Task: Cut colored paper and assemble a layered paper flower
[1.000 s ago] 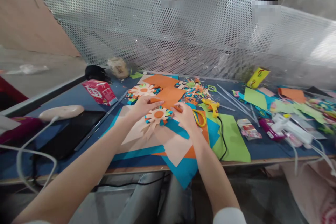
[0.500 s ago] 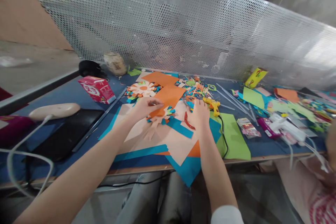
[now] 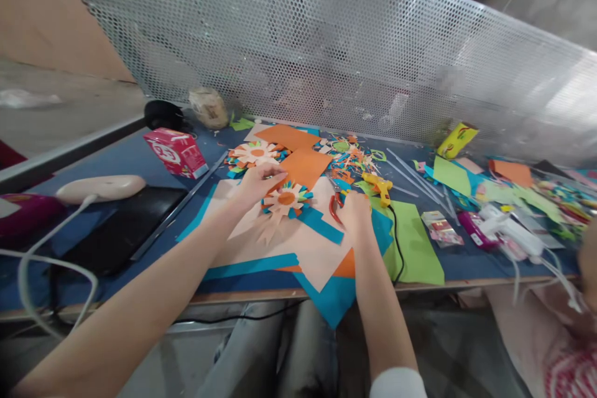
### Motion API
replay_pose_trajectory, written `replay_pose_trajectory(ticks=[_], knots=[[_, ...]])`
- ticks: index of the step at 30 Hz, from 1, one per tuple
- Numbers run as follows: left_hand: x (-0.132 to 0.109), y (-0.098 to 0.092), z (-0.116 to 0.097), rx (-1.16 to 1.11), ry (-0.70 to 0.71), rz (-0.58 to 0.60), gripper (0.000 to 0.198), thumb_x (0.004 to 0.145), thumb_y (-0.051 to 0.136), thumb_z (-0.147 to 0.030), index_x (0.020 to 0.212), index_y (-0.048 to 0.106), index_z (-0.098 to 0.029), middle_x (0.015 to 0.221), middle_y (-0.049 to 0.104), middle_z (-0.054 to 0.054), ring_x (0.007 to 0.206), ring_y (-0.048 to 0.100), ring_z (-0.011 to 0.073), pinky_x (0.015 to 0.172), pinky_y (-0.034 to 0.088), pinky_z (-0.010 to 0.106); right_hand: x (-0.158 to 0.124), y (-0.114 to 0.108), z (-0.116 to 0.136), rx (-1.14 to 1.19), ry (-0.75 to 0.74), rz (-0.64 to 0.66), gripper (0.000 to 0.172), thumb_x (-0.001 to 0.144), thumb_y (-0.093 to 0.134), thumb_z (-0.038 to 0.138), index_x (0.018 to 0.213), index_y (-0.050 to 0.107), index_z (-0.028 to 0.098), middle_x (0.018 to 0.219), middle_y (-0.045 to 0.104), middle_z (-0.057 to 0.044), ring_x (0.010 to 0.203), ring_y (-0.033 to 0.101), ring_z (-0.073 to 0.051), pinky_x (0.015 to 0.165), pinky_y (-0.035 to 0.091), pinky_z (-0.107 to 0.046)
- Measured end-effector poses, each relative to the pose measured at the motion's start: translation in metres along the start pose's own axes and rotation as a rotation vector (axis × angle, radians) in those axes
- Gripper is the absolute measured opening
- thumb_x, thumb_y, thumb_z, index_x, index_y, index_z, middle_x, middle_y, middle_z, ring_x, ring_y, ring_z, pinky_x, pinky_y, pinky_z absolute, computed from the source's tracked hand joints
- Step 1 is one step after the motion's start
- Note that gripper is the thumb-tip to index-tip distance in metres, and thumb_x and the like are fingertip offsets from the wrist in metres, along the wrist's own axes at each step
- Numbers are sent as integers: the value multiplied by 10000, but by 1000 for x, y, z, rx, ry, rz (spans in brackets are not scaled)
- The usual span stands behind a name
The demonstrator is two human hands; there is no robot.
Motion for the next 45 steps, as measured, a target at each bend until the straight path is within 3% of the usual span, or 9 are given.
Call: replay_pose_trajectory(ticks=[2,4,6,8,16,24,29,45], knots=[[1,-4,3,-33,3,-39,191,641,609,-336,697,586,-154,623,588,-2,442,505,87,475,400,225,0,-6,-3,68,33,-71,363,758,540,371,984,532,87,958,626,-203,943,602,-306,752,443,-345],[3,-9,6,-73,12,-101,194,631,615,-331,717,594,-158,638,586,-2,464,504,89,472,396,224,-1,-15,-5,154,31,-209,459,706,597,418,1015,489,98,1021,605,-202,1005,562,-329,808,428,-382],[5,-13,8,-104,24,-160,196,616,625,-321,723,603,-159,649,590,1,498,512,95,469,388,218,-3,-22,-4,270,-31,-345,571,659,617,509,1041,445,121,1057,582,-190,1051,520,-340,835,416,-415],[5,-16,8,-133,16,-192,201,605,633,-316,719,605,-154,624,575,-6,488,497,89,459,376,214,-5,-24,0,392,-115,-400,607,641,606,560,1047,419,149,1053,574,-167,1046,514,-326,820,426,-421],[2,-9,0,-261,-42,-106,320,567,681,-398,740,578,-149,547,505,-39,422,423,63,425,331,218,-8,-15,14,516,-226,-155,560,678,576,555,1044,401,171,1053,577,-142,989,555,-273,807,439,-369],[0,-7,-3,-237,-49,-87,345,550,700,-417,722,578,-145,534,502,-44,410,425,57,435,360,225,-13,-16,20,502,-276,-68,500,697,565,540,1014,423,181,1010,603,-127,937,582,-254,730,443,-324],[1,-3,0,-224,-41,-50,383,536,726,-428,755,592,-143,630,578,-17,403,429,44,409,359,211,-15,-18,21,519,-266,-58,448,699,555,556,947,437,202,964,618,-103,854,602,-232,675,433,-297],[4,-5,5,-136,-3,-12,371,570,705,-461,756,618,-151,591,569,-9,442,453,65,445,380,216,-16,-20,20,551,-279,-89,396,681,567,548,875,469,218,827,606,-35,747,589,-190,611,421,-269]])
Point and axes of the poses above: each hand's wrist, its own x-axis towards the middle knuckle, its own y-axis out of the palm, z = x × y, the point moved 6 cm from there along x, towards the middle knuckle
